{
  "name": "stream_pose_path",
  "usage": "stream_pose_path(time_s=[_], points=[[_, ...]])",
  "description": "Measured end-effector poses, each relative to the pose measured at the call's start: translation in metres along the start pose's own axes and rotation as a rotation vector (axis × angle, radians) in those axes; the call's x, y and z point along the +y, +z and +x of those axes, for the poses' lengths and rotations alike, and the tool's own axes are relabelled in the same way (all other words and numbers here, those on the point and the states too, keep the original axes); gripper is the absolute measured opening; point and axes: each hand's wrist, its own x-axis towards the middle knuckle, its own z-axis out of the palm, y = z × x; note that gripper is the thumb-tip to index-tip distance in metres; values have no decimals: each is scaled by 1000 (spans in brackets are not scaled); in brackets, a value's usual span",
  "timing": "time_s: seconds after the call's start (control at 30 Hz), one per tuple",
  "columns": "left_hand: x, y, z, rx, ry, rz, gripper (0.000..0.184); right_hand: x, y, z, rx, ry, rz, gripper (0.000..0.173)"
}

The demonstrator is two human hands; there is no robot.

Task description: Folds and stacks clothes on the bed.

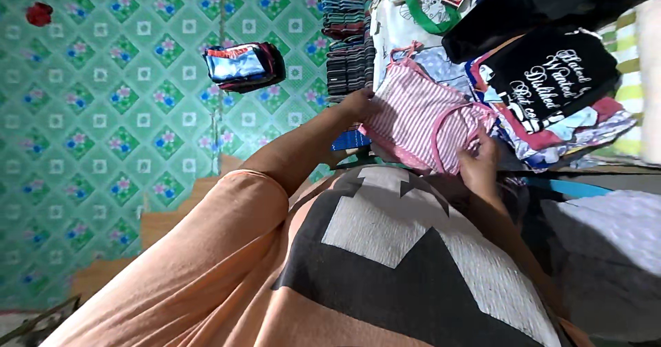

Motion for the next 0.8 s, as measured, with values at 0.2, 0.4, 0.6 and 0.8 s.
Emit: stream_pose_path(time_s=[0.2, 0.4, 0.6, 0.8], points=[[-24, 11, 1, -41, -60, -392, 56, 18, 17, -50, -20, 509, 574, 60], [-33, 8, 10, 79, -5, -295, 50, 22, 17, -53, -107, 651, 973, 34], [-7, 13, 2, -10, 60, -185, 54, 7, 2, -42, -230, 817, 1037, 25], [20, 6, -18, -103, 257, -381, 37, -17, -13, -49, -130, 437, 1075, 31]])
